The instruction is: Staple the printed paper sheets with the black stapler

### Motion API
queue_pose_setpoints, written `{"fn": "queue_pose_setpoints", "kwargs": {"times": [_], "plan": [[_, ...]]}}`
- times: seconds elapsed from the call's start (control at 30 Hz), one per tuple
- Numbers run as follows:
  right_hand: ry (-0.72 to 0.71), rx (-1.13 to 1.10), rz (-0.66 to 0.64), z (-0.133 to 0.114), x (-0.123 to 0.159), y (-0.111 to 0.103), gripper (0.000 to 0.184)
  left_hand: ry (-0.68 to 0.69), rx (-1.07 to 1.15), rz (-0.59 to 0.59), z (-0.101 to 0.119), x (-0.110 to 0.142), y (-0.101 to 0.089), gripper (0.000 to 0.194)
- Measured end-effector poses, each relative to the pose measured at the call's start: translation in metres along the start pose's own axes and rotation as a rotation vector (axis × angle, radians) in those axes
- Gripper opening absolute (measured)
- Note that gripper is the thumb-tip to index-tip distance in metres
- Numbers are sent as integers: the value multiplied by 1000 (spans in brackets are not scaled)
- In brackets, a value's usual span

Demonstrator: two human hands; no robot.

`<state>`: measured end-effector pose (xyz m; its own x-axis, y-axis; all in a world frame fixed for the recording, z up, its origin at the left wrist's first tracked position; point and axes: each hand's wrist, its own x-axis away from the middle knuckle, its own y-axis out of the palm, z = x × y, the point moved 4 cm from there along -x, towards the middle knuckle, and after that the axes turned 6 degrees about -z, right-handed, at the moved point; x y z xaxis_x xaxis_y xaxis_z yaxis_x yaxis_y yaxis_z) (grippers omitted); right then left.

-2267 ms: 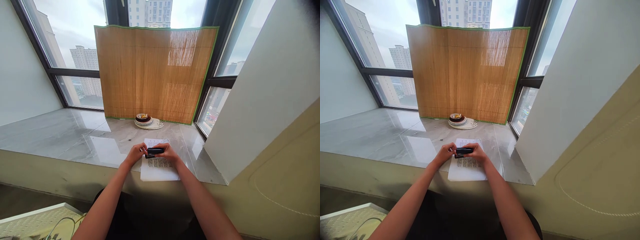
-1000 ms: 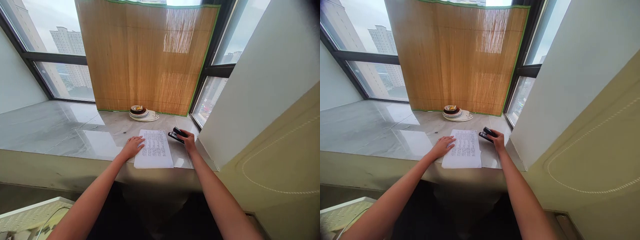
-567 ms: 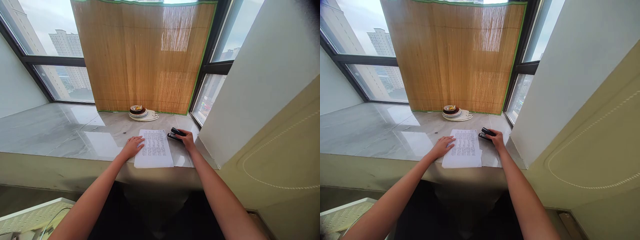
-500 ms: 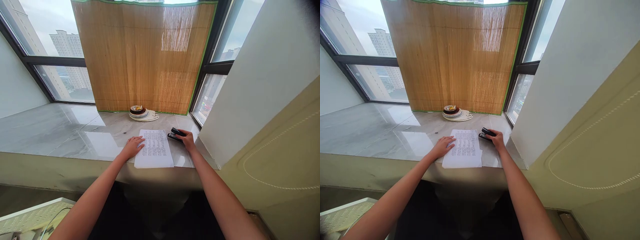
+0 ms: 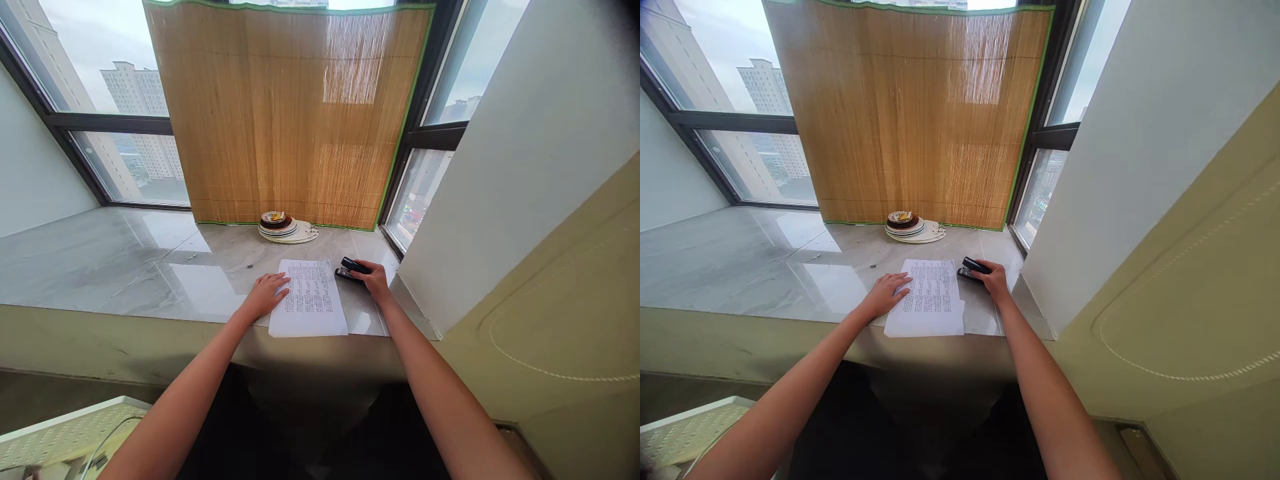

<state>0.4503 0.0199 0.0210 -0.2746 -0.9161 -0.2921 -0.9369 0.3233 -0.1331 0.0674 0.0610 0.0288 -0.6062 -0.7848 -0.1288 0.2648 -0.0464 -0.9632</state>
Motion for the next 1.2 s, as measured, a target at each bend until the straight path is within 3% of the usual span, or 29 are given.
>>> {"fn": "queue_pose_setpoints", "kwargs": {"times": [1.2], "plan": [[-23,41,-18,-4,1,2,57,-10,-2,-12,2,1,-2,47]]}}
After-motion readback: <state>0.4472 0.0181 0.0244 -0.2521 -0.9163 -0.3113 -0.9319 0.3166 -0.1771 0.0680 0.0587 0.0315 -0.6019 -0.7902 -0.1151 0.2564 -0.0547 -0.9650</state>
